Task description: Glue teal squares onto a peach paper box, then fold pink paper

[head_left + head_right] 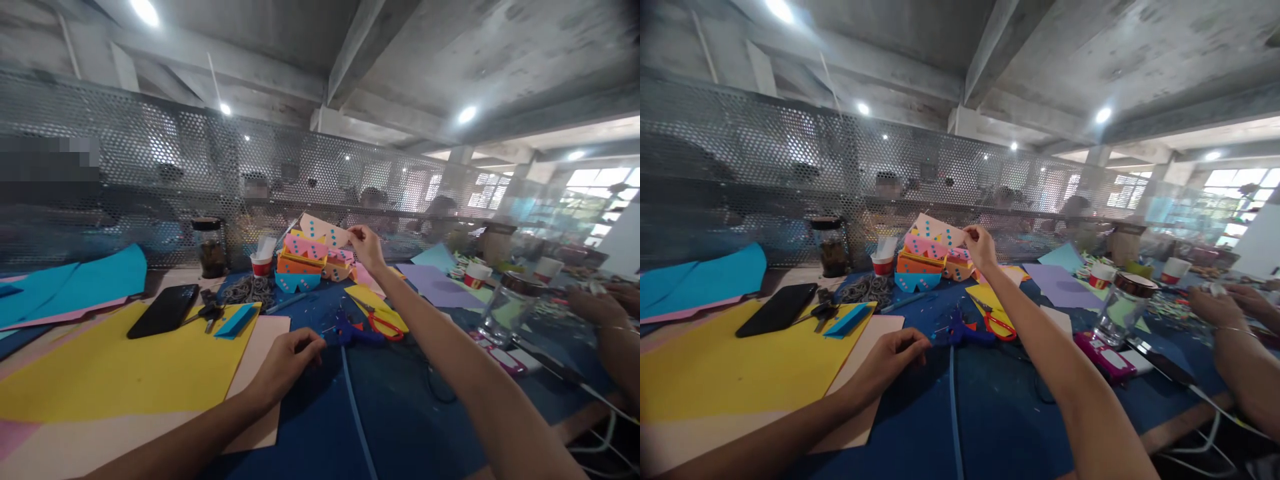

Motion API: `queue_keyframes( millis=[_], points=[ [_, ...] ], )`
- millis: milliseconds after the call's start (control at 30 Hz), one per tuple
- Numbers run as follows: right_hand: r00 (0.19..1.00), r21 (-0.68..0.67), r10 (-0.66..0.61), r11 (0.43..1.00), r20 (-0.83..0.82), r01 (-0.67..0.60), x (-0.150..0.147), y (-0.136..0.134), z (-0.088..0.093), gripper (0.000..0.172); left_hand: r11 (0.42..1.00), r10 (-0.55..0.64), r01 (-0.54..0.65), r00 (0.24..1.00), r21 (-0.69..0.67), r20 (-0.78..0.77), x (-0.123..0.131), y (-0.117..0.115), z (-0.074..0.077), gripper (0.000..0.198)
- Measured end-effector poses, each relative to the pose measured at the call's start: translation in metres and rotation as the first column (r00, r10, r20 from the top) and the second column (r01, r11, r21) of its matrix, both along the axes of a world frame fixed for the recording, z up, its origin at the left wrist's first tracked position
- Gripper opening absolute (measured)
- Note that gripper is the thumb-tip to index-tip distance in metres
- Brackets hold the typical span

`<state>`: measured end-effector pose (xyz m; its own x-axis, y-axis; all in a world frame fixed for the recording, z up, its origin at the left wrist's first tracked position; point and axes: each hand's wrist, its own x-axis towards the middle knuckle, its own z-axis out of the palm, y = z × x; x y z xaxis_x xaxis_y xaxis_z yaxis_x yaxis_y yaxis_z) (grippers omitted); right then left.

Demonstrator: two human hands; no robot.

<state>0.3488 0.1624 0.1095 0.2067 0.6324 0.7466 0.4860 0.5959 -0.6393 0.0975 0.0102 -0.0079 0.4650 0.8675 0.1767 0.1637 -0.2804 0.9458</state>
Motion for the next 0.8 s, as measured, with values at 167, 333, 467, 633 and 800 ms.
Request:
queue_keyframes(
  millis=[167,333,467,633,800],
  points=[
    [0.999,-0.044,0.008,0.999,0.040,-0.006,-0.005,0.016,-0.012,0.011,1.000,-0.001,0.001,1.000,-0.012,-0.007,0.000,-0.001,-0.002,0.034],
    [0.995,-0.056,0.008,0.998,0.102,-0.002,-0.017,0.028,-0.021,0.011,1.000,-0.011,0.010,1.000,-0.021,-0.013,0.000,-0.001,-0.002,0.035],
    [0.987,-0.052,-0.014,0.998,0.157,0.023,-0.027,0.035,-0.025,0.011,1.000,-0.013,0.012,1.000,-0.028,-0.023,0.001,-0.002,0.001,0.037],
    [0.973,-0.033,-0.062,0.997,0.222,0.071,-0.033,0.041,-0.031,0.015,0.999,-0.016,0.014,0.999,-0.033,-0.035,0.001,-0.004,0.003,0.038],
    [0.950,-0.025,-0.109,0.992,0.291,0.121,-0.036,0.043,-0.037,0.017,1.000,-0.012,0.011,0.999,-0.024,-0.041,0.002,-0.005,0.004,0.037]
  ],
)
